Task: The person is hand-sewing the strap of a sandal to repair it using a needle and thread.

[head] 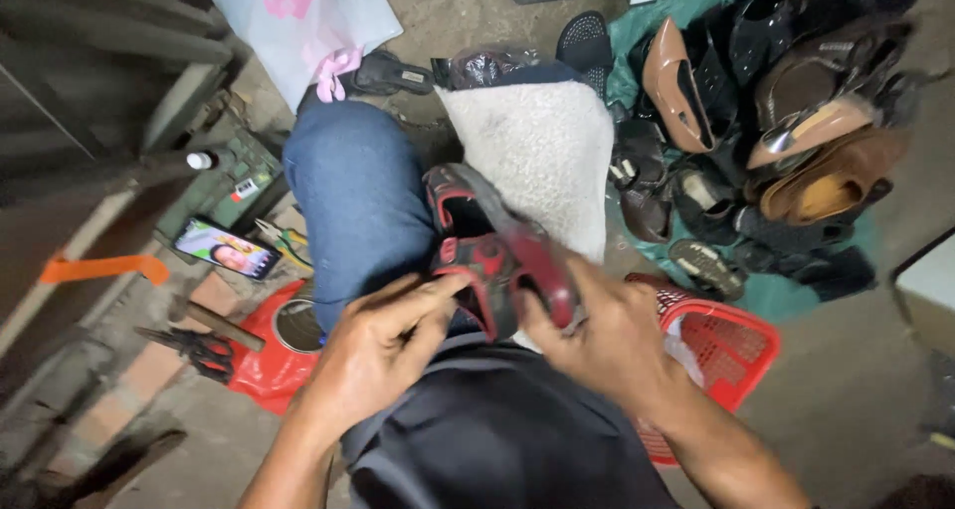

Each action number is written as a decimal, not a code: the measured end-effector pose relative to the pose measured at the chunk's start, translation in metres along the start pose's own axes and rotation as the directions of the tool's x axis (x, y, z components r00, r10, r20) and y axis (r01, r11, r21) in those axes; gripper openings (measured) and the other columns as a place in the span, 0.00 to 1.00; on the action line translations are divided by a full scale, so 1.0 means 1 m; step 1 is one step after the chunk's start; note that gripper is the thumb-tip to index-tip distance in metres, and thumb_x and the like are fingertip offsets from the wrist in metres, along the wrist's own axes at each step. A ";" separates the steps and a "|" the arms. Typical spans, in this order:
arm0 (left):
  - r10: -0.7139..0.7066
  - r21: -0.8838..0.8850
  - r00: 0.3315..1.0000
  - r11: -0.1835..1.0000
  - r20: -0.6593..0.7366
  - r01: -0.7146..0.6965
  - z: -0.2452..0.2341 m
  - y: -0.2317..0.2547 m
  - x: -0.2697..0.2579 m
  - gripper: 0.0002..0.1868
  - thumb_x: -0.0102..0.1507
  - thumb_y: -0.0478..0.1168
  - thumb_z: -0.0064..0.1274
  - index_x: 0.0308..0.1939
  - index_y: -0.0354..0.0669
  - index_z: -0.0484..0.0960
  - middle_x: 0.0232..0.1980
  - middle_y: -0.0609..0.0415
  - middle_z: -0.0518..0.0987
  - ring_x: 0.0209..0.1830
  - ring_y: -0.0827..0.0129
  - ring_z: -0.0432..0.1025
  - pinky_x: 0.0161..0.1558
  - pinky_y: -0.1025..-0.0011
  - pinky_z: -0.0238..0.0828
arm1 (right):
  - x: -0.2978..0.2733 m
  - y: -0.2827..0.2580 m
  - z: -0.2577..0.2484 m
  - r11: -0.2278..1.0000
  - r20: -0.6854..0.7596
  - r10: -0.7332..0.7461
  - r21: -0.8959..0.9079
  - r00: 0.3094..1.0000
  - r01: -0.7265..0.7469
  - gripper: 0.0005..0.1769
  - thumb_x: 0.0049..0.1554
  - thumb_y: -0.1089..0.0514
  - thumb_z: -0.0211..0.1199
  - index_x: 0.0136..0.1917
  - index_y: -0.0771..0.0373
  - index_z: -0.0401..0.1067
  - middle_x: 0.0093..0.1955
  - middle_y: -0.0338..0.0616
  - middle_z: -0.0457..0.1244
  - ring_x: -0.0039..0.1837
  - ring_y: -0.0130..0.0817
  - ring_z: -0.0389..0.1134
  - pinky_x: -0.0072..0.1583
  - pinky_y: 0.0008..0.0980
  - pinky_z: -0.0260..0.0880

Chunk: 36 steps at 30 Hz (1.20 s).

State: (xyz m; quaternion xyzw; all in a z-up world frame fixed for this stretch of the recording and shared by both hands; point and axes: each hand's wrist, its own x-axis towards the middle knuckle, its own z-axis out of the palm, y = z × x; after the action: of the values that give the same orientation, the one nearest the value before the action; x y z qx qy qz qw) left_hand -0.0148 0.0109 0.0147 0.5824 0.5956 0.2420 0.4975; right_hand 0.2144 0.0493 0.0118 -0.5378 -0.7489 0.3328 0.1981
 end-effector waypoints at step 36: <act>0.153 0.148 0.987 0.976 0.047 -0.158 -0.036 -0.048 0.027 0.24 0.52 0.31 0.60 0.53 0.29 0.77 0.51 0.46 0.82 0.38 0.59 0.75 0.40 0.67 0.72 | 0.021 0.067 -0.033 0.897 -0.174 -0.155 -0.437 0.972 0.065 0.15 0.65 0.56 0.71 0.56 0.72 0.77 0.73 0.65 0.64 0.62 0.51 0.66 0.56 0.43 0.72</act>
State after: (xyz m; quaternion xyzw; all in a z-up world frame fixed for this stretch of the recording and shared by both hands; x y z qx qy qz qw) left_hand -0.0638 0.0365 -0.0212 0.6673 0.5559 0.2240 0.4422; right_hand 0.2739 0.0914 -0.0143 -0.5559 -0.8087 0.0912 0.1695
